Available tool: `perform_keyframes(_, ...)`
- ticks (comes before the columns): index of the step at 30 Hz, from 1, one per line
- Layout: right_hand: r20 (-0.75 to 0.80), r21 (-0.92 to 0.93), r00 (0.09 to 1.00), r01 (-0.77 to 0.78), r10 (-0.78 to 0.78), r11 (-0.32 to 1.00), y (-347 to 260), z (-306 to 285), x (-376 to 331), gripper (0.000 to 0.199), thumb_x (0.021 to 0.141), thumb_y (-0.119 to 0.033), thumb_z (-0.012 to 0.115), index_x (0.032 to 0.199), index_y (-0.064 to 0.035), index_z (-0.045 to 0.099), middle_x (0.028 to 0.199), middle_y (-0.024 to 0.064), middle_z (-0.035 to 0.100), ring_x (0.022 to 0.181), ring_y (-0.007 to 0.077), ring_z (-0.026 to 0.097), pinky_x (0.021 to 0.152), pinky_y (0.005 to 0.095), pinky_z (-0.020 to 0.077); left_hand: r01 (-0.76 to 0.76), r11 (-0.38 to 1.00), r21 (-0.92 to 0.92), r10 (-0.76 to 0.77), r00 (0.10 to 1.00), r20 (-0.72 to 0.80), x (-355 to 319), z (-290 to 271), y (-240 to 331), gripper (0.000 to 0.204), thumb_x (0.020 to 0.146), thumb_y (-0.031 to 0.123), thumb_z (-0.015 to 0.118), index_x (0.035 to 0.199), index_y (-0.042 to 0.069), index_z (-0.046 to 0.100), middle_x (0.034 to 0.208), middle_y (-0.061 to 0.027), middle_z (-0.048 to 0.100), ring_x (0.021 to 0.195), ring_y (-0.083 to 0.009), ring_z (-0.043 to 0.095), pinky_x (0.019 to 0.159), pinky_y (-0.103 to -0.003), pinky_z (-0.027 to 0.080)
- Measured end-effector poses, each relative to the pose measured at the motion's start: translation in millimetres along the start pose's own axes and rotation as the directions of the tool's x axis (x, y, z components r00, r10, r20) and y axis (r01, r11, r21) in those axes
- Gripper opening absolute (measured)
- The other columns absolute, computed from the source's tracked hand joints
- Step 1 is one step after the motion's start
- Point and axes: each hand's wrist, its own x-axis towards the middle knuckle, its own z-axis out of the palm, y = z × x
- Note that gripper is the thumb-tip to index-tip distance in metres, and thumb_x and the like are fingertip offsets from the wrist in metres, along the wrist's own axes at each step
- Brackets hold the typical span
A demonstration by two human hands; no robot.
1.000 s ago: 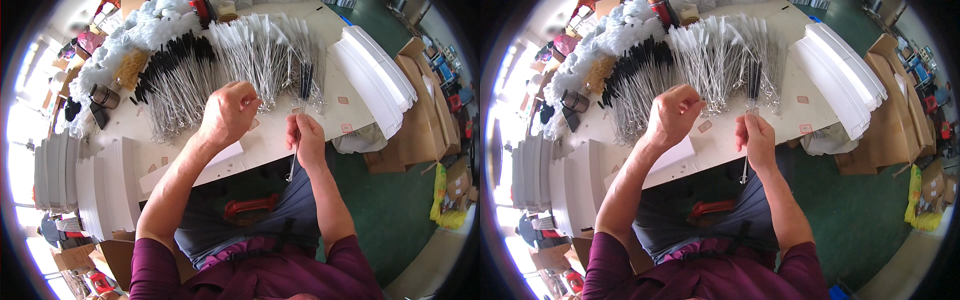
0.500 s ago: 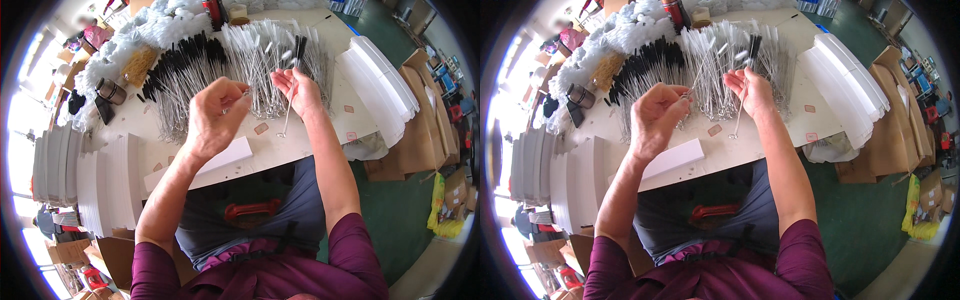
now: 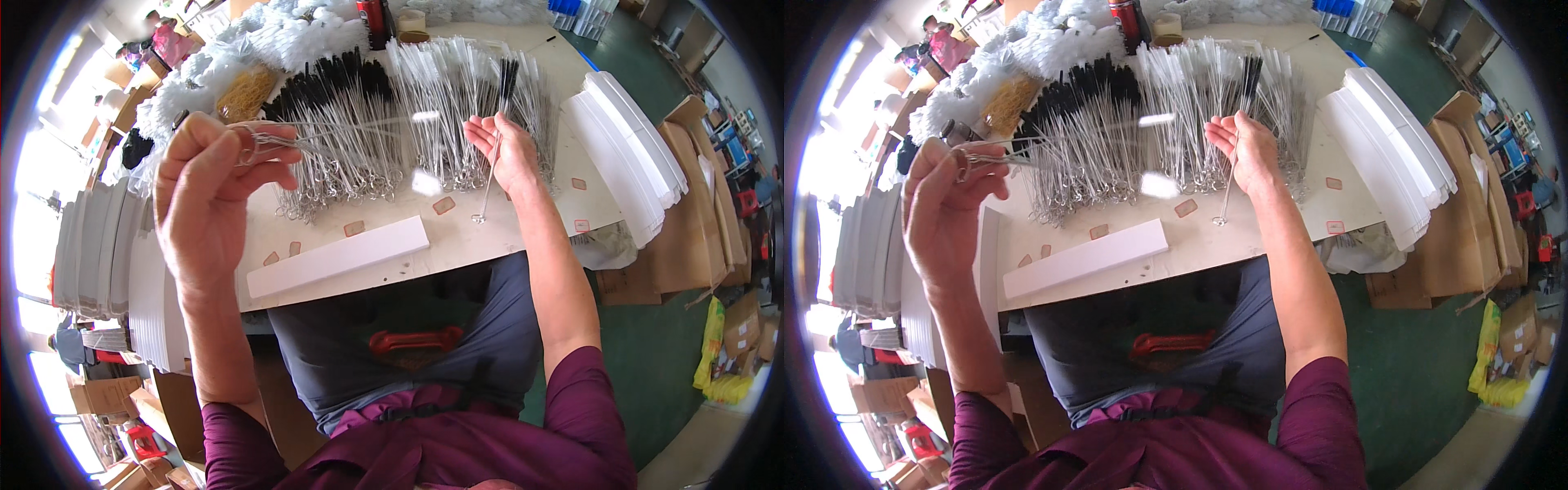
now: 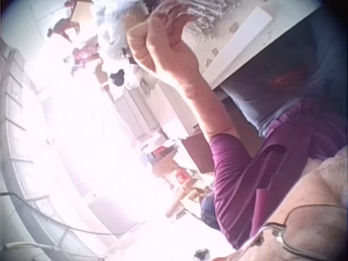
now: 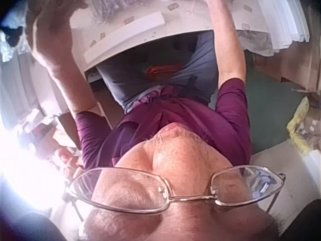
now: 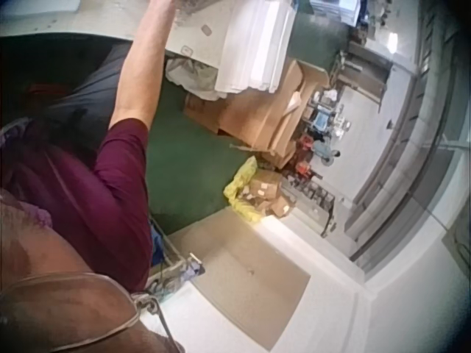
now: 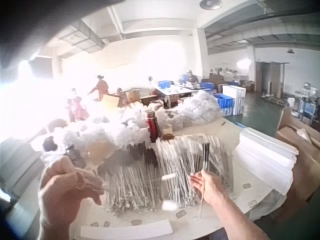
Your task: Packaging sets of cleaning brushes into white cardboard boxes.
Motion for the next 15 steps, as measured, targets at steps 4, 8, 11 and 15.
perform_keyframes(4, 0.192, -0.258, 0.975, 0.161, -0.113, 0.953, -23, 19, -26, 0.034, 0.111, -0.025, 0.050, 0.098, 0.0043, 0.061, 0.108, 0.0235, 0.070, 0.099, 0.0319, 0.073, 0.093, 0.0448, 0.0623, 0.057, 0.998, -0.041, -0.052, 0.994, 0.099, -12, -21, 23, 0.016, 0.106, 0.015, 0.046, 0.102, 0.000, 0.051, 0.109, -0.0314, 0.069, 0.090, -0.0324, 0.075, 0.066, -0.038, 0.059)
perform_keyframes(8, 0.509, -0.414, 0.861, 0.235, 0.010, 0.879, -50, 66, -75, 0.039, 0.112, -0.029, 0.050, 0.100, 0.0043, 0.064, 0.107, 0.0222, 0.073, 0.099, 0.0285, 0.074, 0.092, 0.0414, 0.0621, 0.199, 0.922, -0.331, -0.141, 0.972, 0.190, -19, -21, 30, 0.013, 0.105, 0.011, 0.042, 0.103, -0.001, 0.048, 0.108, -0.0384, 0.067, 0.091, -0.0403, 0.075, 0.067, -0.043, 0.062)
perform_keyframes(11, 0.642, -0.408, 0.728, 0.061, 0.239, 0.911, -46, 100, -110, 0.039, 0.112, -0.030, 0.049, 0.101, 0.0046, 0.064, 0.110, 0.0233, 0.073, 0.099, 0.0286, 0.075, 0.091, 0.0422, 0.0621, 0.233, 0.884, -0.406, -0.176, 0.969, 0.174, -19, -13, 24, 0.016, 0.105, 0.011, 0.042, 0.105, -0.002, 0.051, 0.106, -0.0378, 0.068, 0.091, -0.0408, 0.075, 0.066, -0.044, 0.062)
perform_keyframes(15, 0.704, -0.423, 0.491, -0.290, 0.513, 0.859, -31, 107, -142, 0.039, 0.111, -0.030, 0.049, 0.103, 0.0056, 0.063, 0.107, 0.0252, 0.073, 0.092, 0.0307, 0.076, 0.085, 0.0440, 0.0636, 0.330, 0.920, -0.209, -0.299, 0.939, 0.167, -21, -7, -13, 0.017, 0.104, 0.013, 0.047, 0.105, -0.002, 0.053, 0.104, -0.0337, 0.069, 0.088, -0.0368, 0.076, 0.061, -0.042, 0.060)
